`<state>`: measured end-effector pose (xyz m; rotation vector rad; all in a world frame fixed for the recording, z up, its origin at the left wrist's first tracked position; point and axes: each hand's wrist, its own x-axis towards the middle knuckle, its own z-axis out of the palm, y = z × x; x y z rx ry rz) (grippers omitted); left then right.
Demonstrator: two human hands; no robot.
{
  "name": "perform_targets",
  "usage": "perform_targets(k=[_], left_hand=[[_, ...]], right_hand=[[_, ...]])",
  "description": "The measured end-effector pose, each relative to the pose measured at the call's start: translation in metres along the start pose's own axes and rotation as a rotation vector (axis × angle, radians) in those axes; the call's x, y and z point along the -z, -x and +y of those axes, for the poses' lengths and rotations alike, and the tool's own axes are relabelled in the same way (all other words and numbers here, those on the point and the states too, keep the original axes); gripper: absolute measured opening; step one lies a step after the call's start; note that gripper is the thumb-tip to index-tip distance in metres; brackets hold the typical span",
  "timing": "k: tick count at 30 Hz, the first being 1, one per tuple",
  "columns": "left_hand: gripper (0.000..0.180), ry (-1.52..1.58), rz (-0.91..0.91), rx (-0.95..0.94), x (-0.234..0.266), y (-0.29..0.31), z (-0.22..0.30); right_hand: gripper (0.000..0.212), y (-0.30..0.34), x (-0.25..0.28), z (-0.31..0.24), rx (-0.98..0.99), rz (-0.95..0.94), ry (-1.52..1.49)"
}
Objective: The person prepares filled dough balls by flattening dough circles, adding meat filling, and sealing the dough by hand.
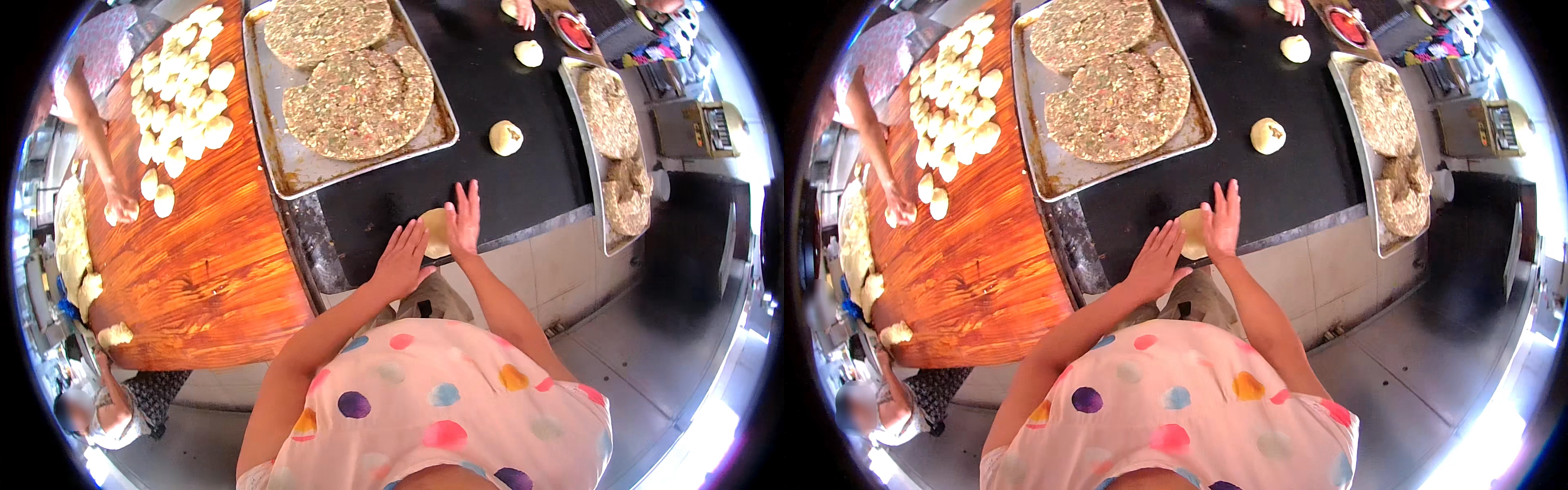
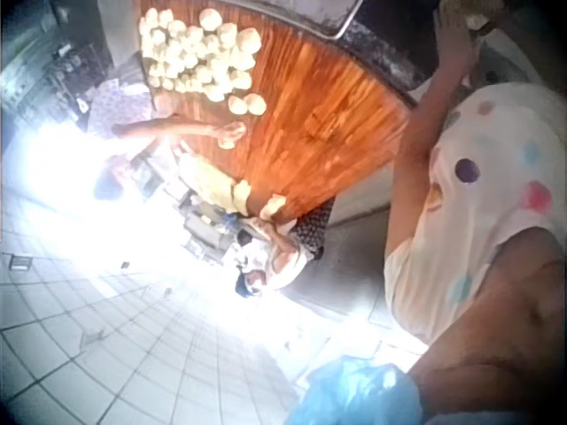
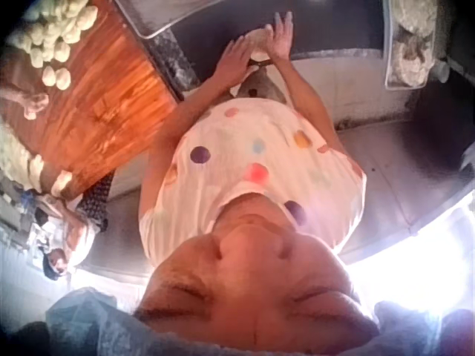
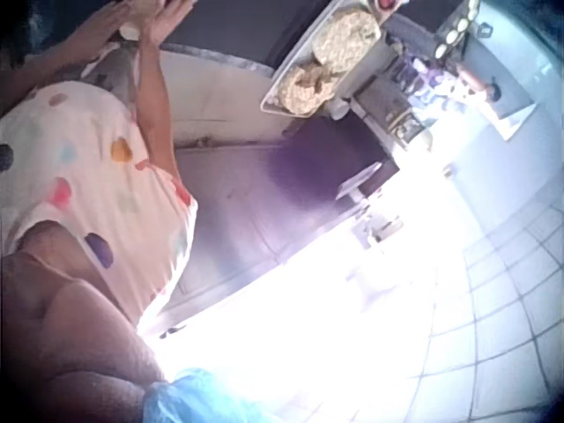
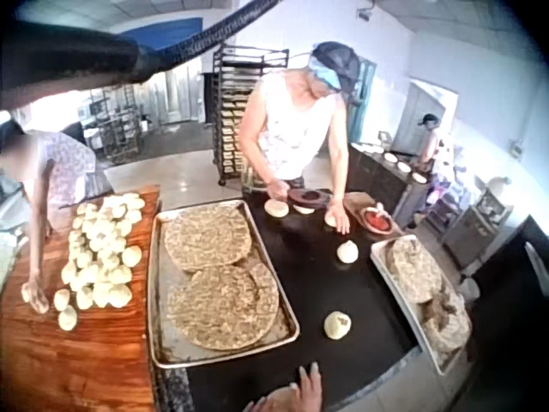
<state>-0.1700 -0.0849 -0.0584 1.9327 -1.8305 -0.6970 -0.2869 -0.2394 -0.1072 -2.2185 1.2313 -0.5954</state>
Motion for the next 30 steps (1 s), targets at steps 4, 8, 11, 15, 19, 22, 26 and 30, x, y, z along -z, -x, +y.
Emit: perform_targets(k=[4, 8, 11, 15, 19, 22, 26, 30], left_hand=[[0.075, -0.110, -0.030, -0.034, -0.005, -0.008, -0.014], [0.065, 0.137, -0.041, 0.165, 0.011, -0.008, -0.010], [0.050, 0.646, 0.000, 0.514, 0.034, -0.007, -0.012], [0.052, 1.398, 0.067, 0.916, 0.015, 0.007, -0.021], [0.061, 2.092, 0.167, 1.115, 0.054, 0.002, -0.003], [0.052, 2.281, 0.337, 0.722, 0.087, -0.002, -0.024], [0.047, 2.204, 0.752, 0.777, 0.125, 0.025, -0.061], [0.051, 2.308, 0.969, 0.756, 0.121, 0.057, -0.070]], right_hand=[[0.037, 0.009, 0.028, 0.004, 0.018, -0.043, 0.029], [0.045, 0.001, 0.023, 0.013, -0.327, -0.300, -0.184], [0.043, -0.024, 0.032, 0.020, -0.409, -0.728, -0.101], [0.034, -0.028, 0.039, -0.002, 0.063, -0.669, 0.078], [0.023, -0.028, 0.060, -0.106, 0.215, -0.754, -0.139], [0.018, -0.042, 0.051, -0.157, 0.570, -0.717, -0.243], [0.017, -0.122, 0.009, -0.219, 0.575, -0.489, -0.437], [0.025, -0.234, -0.112, -0.260, 0.901, -0.142, -0.144]])
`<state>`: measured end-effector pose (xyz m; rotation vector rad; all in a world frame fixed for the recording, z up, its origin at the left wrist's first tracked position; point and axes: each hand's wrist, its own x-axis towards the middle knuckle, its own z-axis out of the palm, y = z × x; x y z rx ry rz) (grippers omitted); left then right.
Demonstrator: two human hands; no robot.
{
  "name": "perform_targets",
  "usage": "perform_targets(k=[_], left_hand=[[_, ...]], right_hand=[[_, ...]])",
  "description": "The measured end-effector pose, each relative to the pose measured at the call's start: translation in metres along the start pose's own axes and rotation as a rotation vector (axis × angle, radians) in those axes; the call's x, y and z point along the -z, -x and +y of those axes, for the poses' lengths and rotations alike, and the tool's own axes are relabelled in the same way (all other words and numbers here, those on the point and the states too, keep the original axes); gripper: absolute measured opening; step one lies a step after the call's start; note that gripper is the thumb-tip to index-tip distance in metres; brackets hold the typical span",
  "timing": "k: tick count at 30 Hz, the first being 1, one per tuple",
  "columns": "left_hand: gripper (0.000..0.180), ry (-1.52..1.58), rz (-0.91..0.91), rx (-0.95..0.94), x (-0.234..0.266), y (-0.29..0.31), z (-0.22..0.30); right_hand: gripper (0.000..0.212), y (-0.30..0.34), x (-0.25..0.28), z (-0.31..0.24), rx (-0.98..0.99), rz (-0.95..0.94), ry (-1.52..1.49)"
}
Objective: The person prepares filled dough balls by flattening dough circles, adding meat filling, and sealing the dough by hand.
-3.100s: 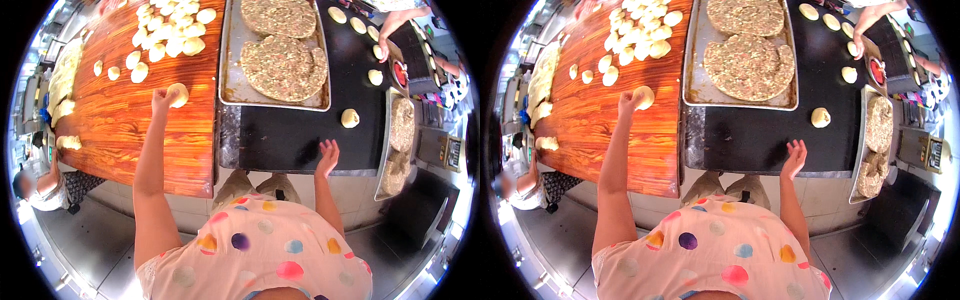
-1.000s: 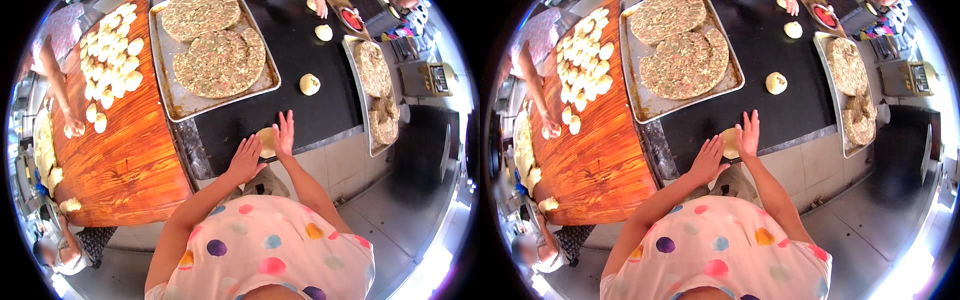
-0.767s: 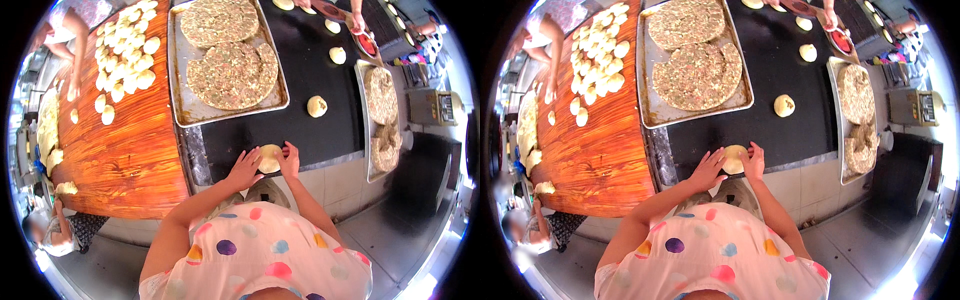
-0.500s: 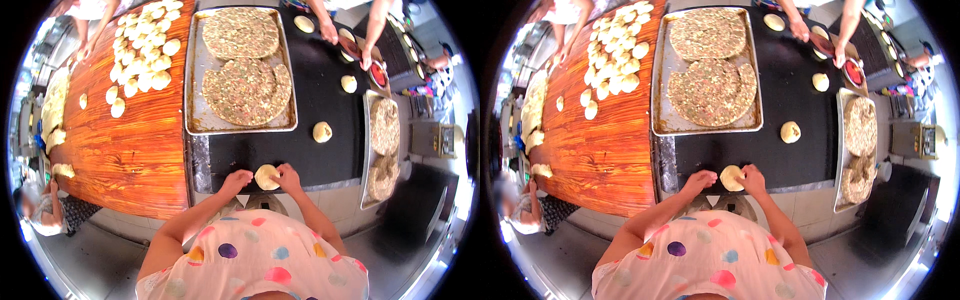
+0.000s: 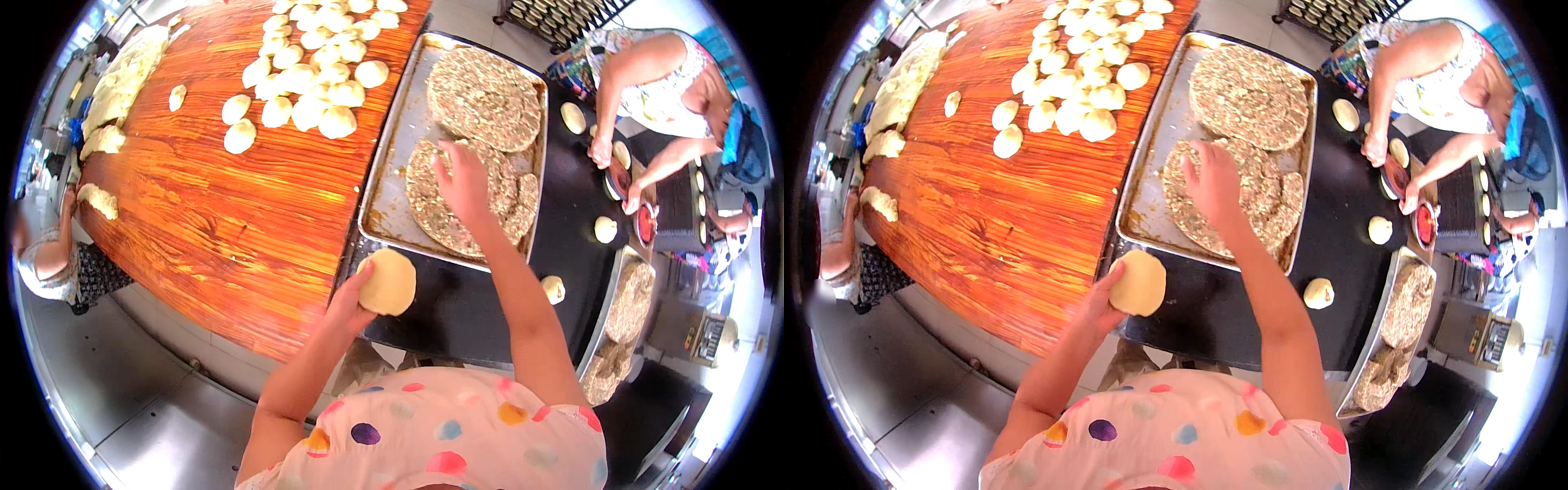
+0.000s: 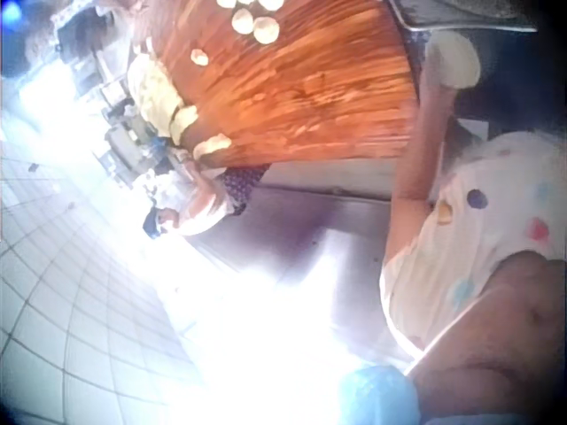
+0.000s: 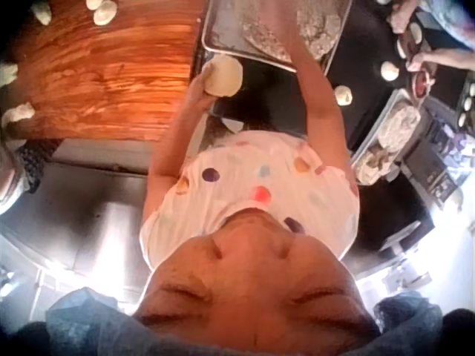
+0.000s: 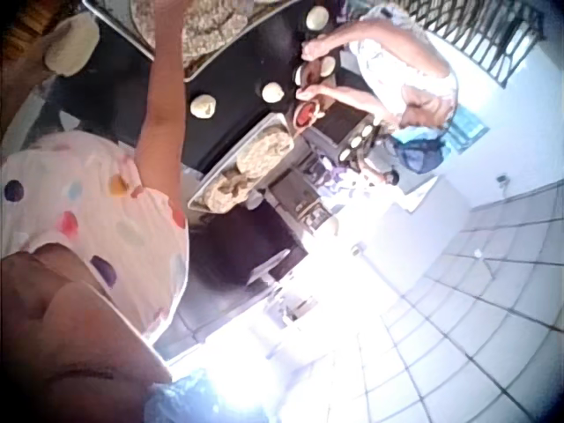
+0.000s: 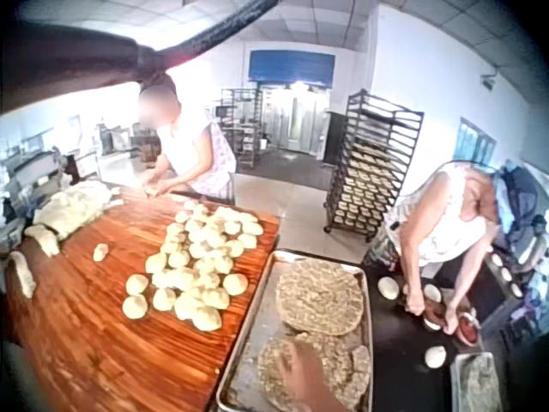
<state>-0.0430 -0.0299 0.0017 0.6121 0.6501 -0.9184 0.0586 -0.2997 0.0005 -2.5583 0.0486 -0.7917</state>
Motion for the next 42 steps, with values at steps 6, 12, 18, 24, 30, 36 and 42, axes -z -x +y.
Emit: perform_targets(k=[6, 12, 18, 24, 30, 36, 42], left_hand=[[0.049, 0.048, 0.066, 0.024, 0.038, 0.035, 0.001], [0.049, 0.124, 0.064, -0.021, 0.057, 0.043, 0.020], [0.050, 0.025, 0.034, -0.036, 0.047, 0.044, 0.026], [0.049, -0.025, 0.049, 0.011, 0.058, 0.053, 0.019], [0.048, -0.004, 0.063, -0.087, 0.064, 0.056, 0.022], [0.049, 0.039, -0.055, -0.095, 0.038, 0.022, 0.044], [0.054, 0.180, -0.466, -0.074, -0.060, -0.015, 0.058]], right_hand=[[0.040, -0.059, -0.085, 0.022, -0.326, -0.753, 0.528], [0.045, -0.056, -0.106, 0.004, -0.266, -0.758, 0.431], [0.055, -0.072, -0.126, -0.001, -0.511, -0.881, 0.465], [0.054, -0.083, -0.142, 0.011, -0.609, -1.025, 0.366], [0.049, -0.089, -0.129, 0.060, -0.887, -0.772, -0.106], [0.049, -0.082, -0.046, -0.029, -0.523, -0.397, -0.362], [0.048, 0.016, 0.051, -0.136, -0.174, -0.082, -0.366]])
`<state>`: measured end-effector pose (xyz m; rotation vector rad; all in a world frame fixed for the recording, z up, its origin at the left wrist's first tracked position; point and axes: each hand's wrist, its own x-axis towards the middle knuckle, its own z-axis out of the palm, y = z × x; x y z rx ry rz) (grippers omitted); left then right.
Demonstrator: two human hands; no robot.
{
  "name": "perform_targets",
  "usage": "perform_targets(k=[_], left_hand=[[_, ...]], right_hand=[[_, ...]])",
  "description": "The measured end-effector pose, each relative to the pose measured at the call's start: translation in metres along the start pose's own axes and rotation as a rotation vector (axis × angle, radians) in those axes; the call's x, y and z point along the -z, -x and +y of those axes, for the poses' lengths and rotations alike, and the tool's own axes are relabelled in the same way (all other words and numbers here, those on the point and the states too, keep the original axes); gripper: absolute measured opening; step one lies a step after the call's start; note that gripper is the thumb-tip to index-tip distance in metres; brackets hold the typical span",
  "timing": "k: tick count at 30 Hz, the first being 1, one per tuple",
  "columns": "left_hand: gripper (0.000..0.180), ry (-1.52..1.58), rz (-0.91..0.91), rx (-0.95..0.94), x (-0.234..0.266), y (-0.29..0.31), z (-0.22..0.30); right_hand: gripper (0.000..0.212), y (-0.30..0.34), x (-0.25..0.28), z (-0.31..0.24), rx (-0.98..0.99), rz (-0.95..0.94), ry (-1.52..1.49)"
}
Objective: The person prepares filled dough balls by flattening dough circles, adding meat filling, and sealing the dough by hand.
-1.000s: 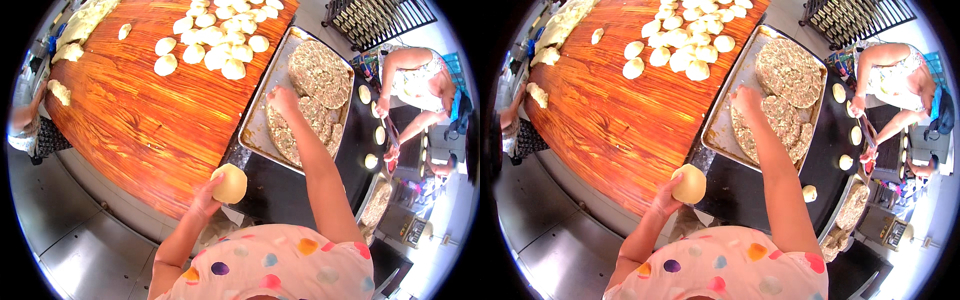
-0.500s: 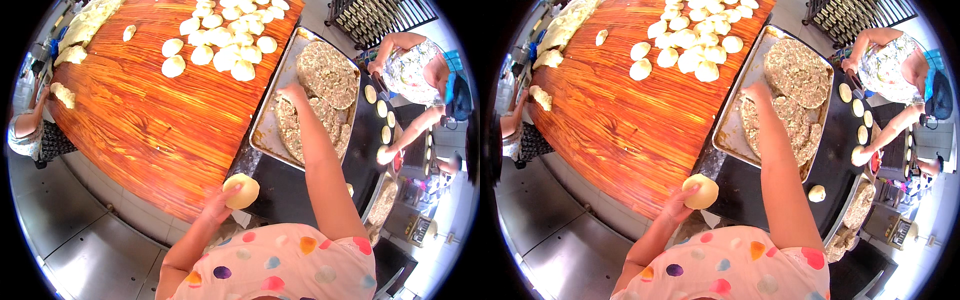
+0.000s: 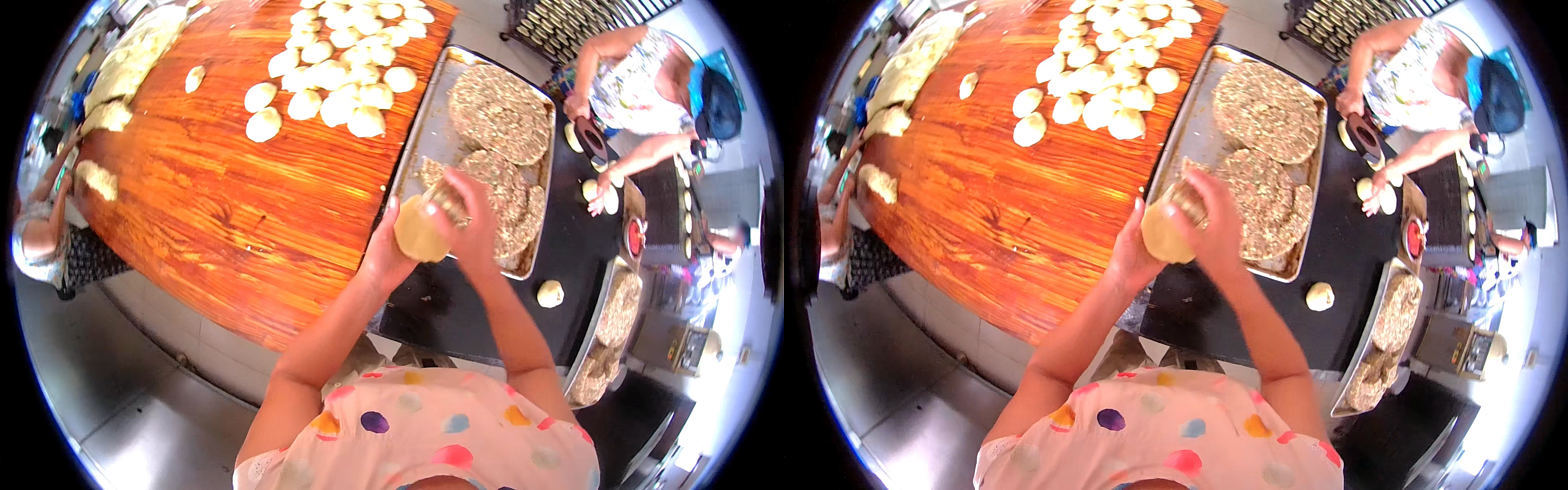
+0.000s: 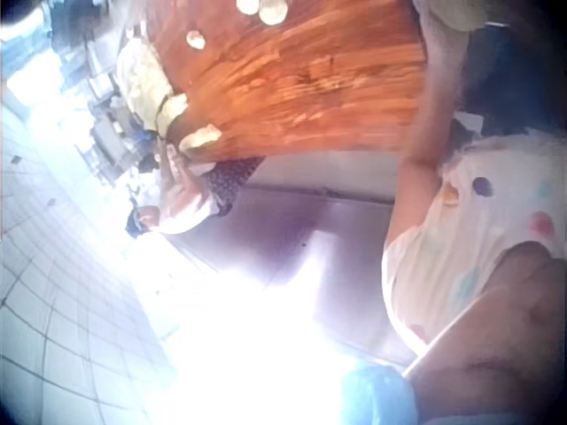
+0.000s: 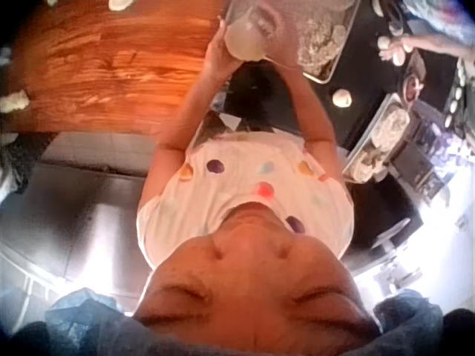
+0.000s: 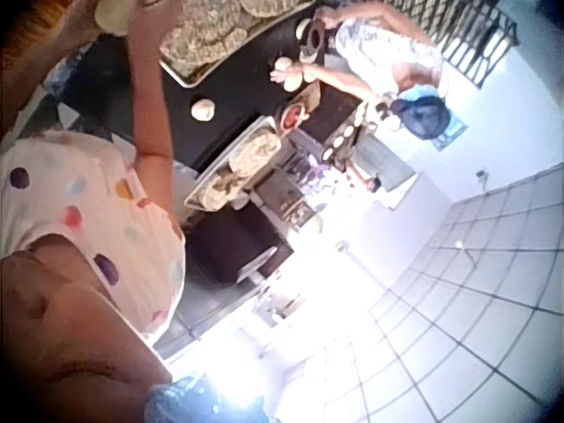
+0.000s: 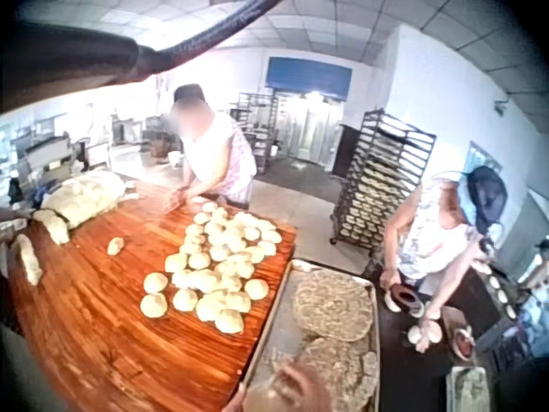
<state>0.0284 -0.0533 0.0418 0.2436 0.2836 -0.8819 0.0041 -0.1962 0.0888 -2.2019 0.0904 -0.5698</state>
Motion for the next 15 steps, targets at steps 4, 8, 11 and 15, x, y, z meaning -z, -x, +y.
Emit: perform_targets(k=[4, 8, 11, 15], left_hand=[[0.049, -0.163, 0.007, 0.015, -0.027, -0.027, -0.032], [0.043, -0.204, -0.003, 0.094, -0.029, -0.042, -0.063], [0.043, -0.214, 0.026, 0.169, -0.047, -0.045, -0.082], [0.043, -0.157, 0.015, 0.164, -0.053, -0.054, -0.117]], right_hand=[[0.053, 0.042, 0.003, 0.015, 0.071, 0.165, 0.229], [0.058, 0.055, 0.048, 0.017, -0.077, 0.135, 0.098], [0.065, 0.072, 0.065, 0.027, -0.365, 0.495, -0.477], [0.064, 0.079, 0.057, 0.045, -0.652, 0.747, -1.013]])
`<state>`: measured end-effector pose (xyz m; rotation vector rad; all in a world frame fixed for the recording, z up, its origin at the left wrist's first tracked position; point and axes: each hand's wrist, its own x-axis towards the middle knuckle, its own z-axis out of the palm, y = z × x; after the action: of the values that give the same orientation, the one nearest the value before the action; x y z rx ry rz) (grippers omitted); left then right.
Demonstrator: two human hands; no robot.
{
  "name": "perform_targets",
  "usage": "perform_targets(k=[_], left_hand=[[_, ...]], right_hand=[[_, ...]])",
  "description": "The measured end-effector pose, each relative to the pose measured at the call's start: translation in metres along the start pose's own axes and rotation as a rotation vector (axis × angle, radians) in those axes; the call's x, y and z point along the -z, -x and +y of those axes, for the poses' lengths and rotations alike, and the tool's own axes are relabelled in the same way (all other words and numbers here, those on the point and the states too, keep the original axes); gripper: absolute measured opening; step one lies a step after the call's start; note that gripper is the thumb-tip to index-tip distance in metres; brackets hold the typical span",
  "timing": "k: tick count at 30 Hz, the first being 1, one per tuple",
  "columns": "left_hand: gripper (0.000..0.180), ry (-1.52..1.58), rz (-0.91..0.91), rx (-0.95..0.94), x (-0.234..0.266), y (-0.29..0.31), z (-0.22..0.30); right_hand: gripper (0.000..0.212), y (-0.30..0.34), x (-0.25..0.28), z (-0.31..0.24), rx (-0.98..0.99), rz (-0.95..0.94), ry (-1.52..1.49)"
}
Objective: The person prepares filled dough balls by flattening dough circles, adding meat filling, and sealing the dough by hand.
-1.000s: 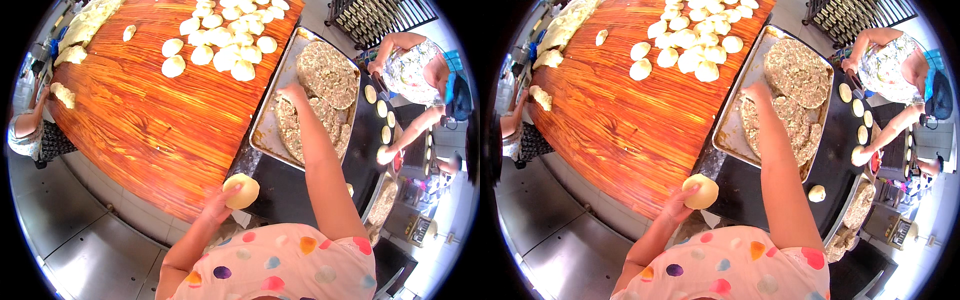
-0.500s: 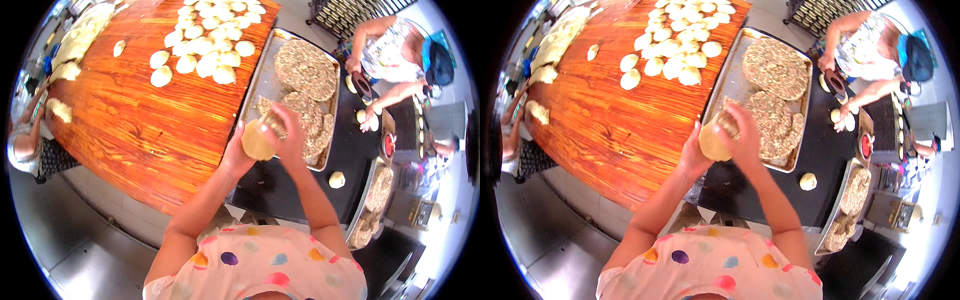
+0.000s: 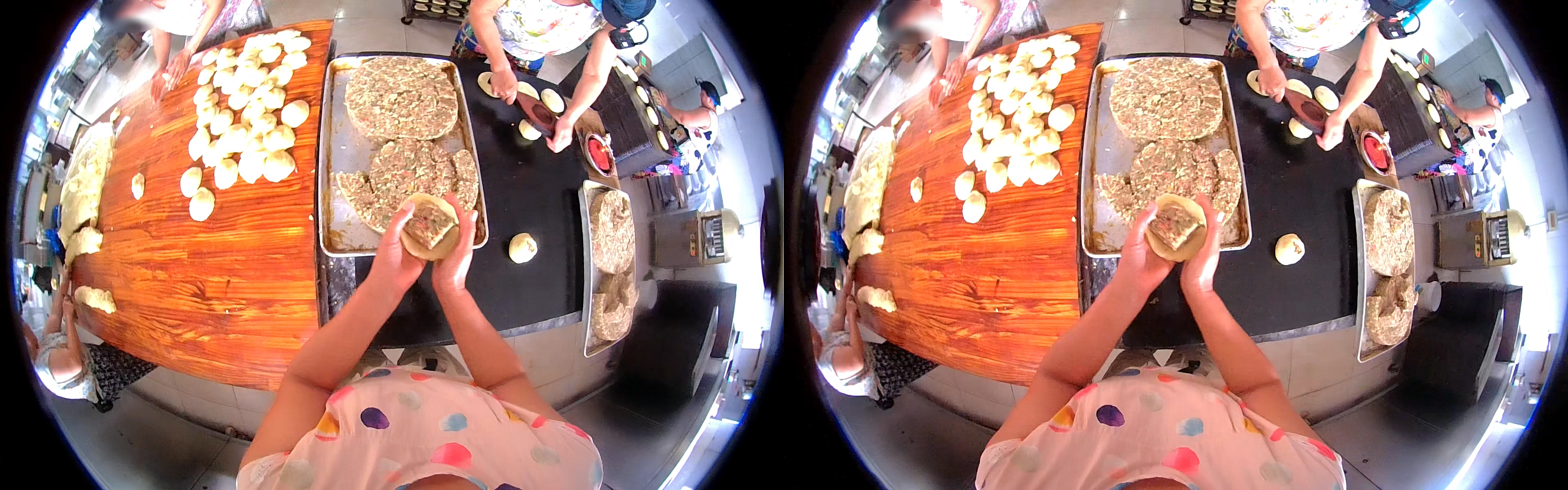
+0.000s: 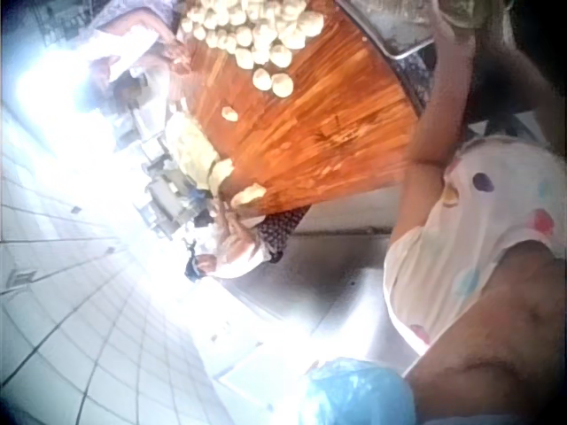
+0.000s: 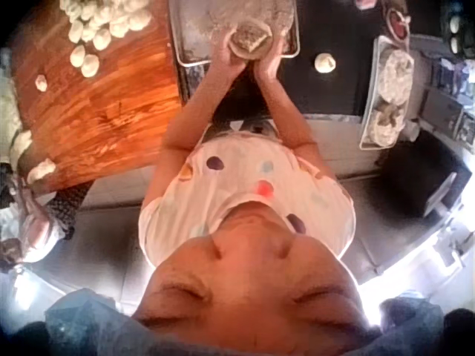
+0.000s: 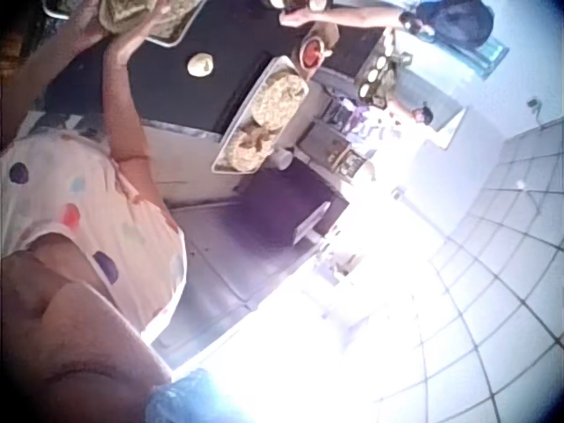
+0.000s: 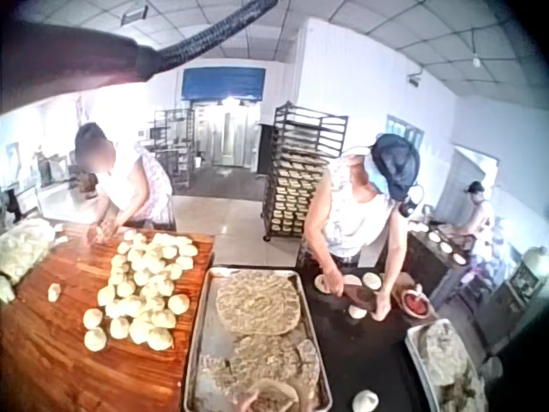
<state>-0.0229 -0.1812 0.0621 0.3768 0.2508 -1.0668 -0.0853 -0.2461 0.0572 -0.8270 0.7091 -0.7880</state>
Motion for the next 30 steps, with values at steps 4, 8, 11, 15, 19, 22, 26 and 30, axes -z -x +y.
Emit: perform_targets(k=[4, 8, 11, 15, 19, 22, 26, 30], left_hand=[[0.045, -0.097, 0.077, -0.111, -0.006, -0.001, -0.026], [0.040, -0.191, 0.135, -0.216, -0.012, -0.002, -0.034], [0.035, -0.209, 0.159, -0.218, -0.017, -0.009, -0.036], [0.033, -0.144, 0.102, -0.134, -0.012, -0.016, -0.025], [0.035, -0.021, 0.085, -0.010, -0.014, -0.018, -0.018], [0.035, -0.062, 0.103, -0.015, -0.004, -0.026, -0.028], [0.032, -0.262, 0.213, -0.175, 0.004, -0.026, -0.040], [0.031, -0.359, 0.314, -0.213, -0.002, -0.022, -0.044]], right_hand=[[0.044, -0.009, 0.000, -0.005, 0.075, 0.029, 0.162], [0.035, -0.005, -0.011, -0.023, 0.137, 0.002, 0.184], [0.039, -0.017, -0.002, -0.017, 0.191, -0.034, 0.245], [0.053, -0.022, -0.002, -0.035, 0.075, -0.108, 0.343], [0.068, -0.044, 0.022, -0.030, 0.038, -0.092, 0.167], [0.055, -0.046, 0.036, -0.007, -0.219, -0.113, 0.141], [0.046, -0.028, 0.023, -0.003, -0.046, -0.032, 0.310], [0.047, -0.021, 0.023, -0.003, 0.131, -0.064, 0.566]])
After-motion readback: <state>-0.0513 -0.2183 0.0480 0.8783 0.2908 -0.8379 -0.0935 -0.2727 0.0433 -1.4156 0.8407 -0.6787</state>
